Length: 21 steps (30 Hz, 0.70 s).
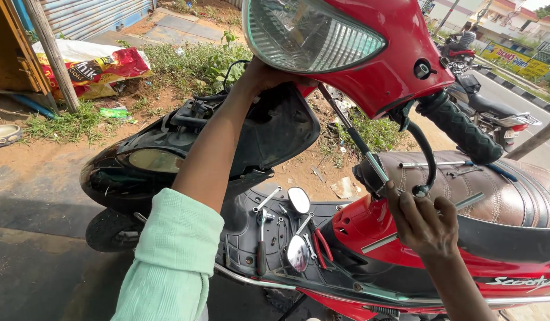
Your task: The person works on a red scooter's front handlebar area, using a screwdriver and a T-handle tool to loosen and remove fasteners from the front panel and handlebar cover. They reposition around the scooter, work on the mirror and panel screws, and continue tightening and loosening screws on the handlebar assembly.
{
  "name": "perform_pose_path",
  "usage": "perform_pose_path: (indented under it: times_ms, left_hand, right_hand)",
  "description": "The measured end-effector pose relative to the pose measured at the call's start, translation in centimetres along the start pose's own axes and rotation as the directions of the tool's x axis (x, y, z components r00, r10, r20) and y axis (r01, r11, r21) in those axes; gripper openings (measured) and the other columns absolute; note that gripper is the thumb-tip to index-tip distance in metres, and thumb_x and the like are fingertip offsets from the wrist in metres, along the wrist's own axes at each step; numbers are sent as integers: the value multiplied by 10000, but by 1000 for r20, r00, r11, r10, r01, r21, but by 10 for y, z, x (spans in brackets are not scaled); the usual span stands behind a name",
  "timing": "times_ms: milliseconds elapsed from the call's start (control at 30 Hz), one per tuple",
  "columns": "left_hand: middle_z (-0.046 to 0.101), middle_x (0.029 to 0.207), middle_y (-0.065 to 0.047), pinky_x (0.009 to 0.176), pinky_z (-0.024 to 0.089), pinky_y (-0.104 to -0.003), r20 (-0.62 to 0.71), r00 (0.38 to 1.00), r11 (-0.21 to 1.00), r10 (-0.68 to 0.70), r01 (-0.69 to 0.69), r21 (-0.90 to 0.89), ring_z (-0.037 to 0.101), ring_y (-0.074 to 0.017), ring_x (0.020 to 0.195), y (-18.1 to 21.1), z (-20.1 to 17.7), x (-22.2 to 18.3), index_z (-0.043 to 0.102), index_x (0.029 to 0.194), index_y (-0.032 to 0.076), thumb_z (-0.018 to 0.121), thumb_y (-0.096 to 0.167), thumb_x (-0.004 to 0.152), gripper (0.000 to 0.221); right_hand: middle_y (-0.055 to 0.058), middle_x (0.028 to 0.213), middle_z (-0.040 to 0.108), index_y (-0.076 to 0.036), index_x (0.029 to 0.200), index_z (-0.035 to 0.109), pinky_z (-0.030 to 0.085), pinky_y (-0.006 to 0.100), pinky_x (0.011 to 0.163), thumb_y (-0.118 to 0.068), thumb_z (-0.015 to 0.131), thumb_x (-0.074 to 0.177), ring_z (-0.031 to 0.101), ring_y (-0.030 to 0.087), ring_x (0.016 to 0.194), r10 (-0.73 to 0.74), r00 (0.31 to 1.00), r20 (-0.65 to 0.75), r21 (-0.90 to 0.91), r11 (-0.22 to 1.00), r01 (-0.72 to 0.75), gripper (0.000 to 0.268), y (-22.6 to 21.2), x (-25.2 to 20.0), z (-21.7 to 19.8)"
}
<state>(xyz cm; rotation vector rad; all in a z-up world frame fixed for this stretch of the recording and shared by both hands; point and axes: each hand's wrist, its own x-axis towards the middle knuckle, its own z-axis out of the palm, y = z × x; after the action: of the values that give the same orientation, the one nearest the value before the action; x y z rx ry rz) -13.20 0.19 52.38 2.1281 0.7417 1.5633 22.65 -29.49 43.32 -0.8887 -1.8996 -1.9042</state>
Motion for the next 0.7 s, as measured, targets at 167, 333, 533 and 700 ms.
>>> perform_pose_path:
  times_ms: [167, 333, 533, 700]
  left_hand:
    - [757, 1237, -23, 994, 625, -360, 84, 991, 988, -105, 113, -105, 717, -181, 1145, 8, -1, -2, 717, 1240, 139, 1047, 324, 512, 820]
    - [759, 1231, -28, 982, 630, -364, 53, 998, 991, -40, 47, -126, 716, -186, 1141, 11, -5, -7, 724, 1238, 128, 1064, 249, 501, 821]
    - [750, 1231, -34, 958, 615, -394, 95, 995, 929, -40, 72, -362, 734, -201, 1133, -4, -2, -1, 685, 1236, 122, 1056, 256, 485, 848]
    - [759, 1224, -31, 969, 627, -364, 83, 993, 996, -87, 85, 29, 722, -192, 1142, 2, -1, 0, 725, 1239, 138, 1065, 283, 536, 794]
  right_hand:
    - [-41, 830, 637, -124, 1180, 845, 416, 302, 657, -31, 777, 956, 570, 73, 652, 50, 998, -25, 93, 995, -47, 251, -6, 3, 2]
    - [-39, 822, 682, -137, 1148, 848, 363, 283, 598, -90, 791, 983, 540, 63, 599, 186, 981, -56, 235, 957, -168, 181, -4, 9, -2]
    - [-47, 722, 646, -135, 1159, 846, 356, 289, 593, -115, 768, 931, 530, 63, 570, 272, 959, -76, 365, 903, -227, 242, -7, 8, 0]
    - [-46, 677, 530, -152, 1228, 806, 383, 317, 675, -121, 828, 959, 486, 100, 608, 436, 900, 20, 499, 775, -386, 272, -12, 11, -6]
